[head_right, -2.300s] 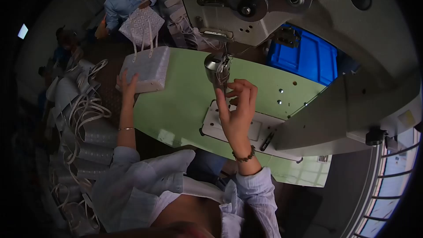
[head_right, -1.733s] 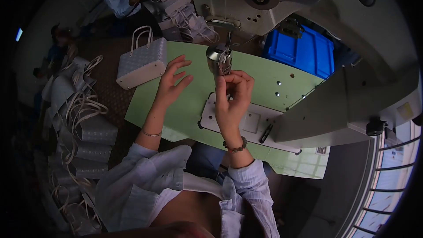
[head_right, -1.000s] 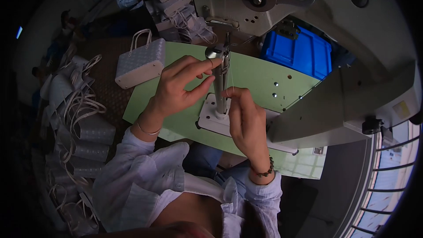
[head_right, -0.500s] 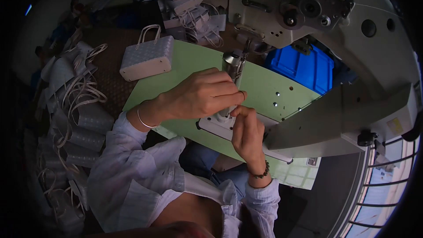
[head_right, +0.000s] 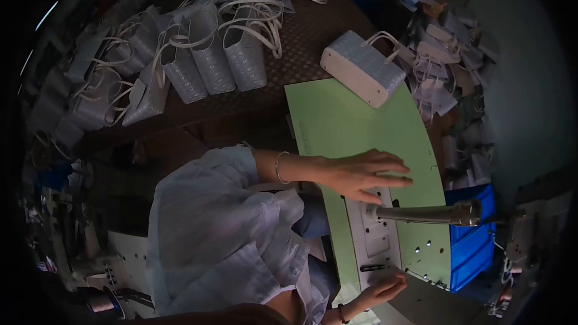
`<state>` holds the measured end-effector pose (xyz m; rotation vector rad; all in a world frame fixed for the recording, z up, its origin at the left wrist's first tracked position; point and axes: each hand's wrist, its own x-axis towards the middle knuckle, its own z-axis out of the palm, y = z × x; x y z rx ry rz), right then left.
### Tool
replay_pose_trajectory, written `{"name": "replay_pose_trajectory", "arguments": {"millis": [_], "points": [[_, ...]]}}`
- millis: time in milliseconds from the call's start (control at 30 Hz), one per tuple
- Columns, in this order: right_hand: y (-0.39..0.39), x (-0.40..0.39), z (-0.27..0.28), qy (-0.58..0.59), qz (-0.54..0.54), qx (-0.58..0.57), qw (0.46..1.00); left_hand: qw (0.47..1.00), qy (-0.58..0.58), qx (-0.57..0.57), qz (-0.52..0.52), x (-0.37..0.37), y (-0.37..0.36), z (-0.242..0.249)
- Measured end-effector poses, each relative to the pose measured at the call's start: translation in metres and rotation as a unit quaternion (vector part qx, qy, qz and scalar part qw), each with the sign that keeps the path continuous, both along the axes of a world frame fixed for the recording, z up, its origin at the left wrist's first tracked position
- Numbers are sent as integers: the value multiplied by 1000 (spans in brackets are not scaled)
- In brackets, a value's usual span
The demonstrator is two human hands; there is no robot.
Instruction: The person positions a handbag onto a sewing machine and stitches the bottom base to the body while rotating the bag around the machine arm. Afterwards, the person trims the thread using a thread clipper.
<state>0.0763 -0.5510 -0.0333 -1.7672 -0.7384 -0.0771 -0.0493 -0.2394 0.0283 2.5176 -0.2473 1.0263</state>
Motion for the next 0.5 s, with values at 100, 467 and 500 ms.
{"name": "replay_pose_trajectory", "arguments": {"millis": [100, 467, 500], "points": [[-29, 39, -34, 17, -44, -47, 998, 943, 8, 0, 334, -67, 99, -32], [-25, 24, -104, -21, 14, -170, 985, 650, 126, 97, 743, -288, 229, -24], [-16, 14, -90, 5, 41, -189, 981, 681, 103, 121, 715, -283, 230, -18]]}}
